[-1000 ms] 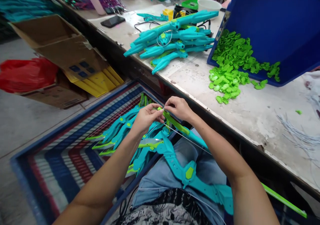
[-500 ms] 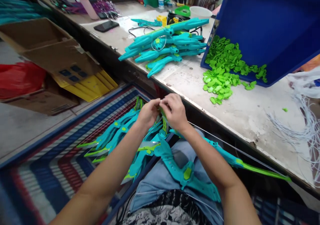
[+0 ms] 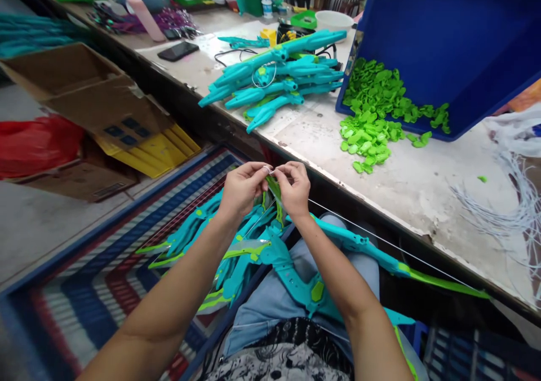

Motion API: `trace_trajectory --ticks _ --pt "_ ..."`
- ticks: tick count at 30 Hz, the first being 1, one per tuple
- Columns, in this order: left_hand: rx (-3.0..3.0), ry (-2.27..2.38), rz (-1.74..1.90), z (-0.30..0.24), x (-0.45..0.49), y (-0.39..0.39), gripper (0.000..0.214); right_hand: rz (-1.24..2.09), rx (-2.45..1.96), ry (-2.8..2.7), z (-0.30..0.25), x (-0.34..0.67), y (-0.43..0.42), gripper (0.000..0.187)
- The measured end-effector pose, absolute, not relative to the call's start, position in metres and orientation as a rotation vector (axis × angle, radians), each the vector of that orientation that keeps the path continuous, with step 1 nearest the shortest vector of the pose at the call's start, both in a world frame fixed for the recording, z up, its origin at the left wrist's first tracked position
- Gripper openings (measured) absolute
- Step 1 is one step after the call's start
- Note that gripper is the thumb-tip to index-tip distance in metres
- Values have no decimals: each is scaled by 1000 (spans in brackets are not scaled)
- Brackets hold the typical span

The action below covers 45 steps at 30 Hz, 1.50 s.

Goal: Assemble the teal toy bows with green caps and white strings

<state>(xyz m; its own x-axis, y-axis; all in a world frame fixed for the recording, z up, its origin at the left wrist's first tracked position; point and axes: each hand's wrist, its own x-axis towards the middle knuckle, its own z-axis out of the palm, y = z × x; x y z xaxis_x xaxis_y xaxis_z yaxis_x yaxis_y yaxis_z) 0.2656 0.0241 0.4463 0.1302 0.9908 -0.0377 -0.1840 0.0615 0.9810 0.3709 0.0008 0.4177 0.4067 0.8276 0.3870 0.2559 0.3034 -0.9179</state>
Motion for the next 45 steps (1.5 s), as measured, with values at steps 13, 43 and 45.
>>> trace_trajectory --ticks 13,43,45 --pt "857 1069 1026 448 266 31 13 437 -1109 -1337 404 372 0 24" --pt "2457 1649 528 448 280 16 33 -113 -1700 -1814 403 424 6 24" --pt "2524 1655 539 453 288 17 35 -181 -1801 -1769 414 447 4 23"
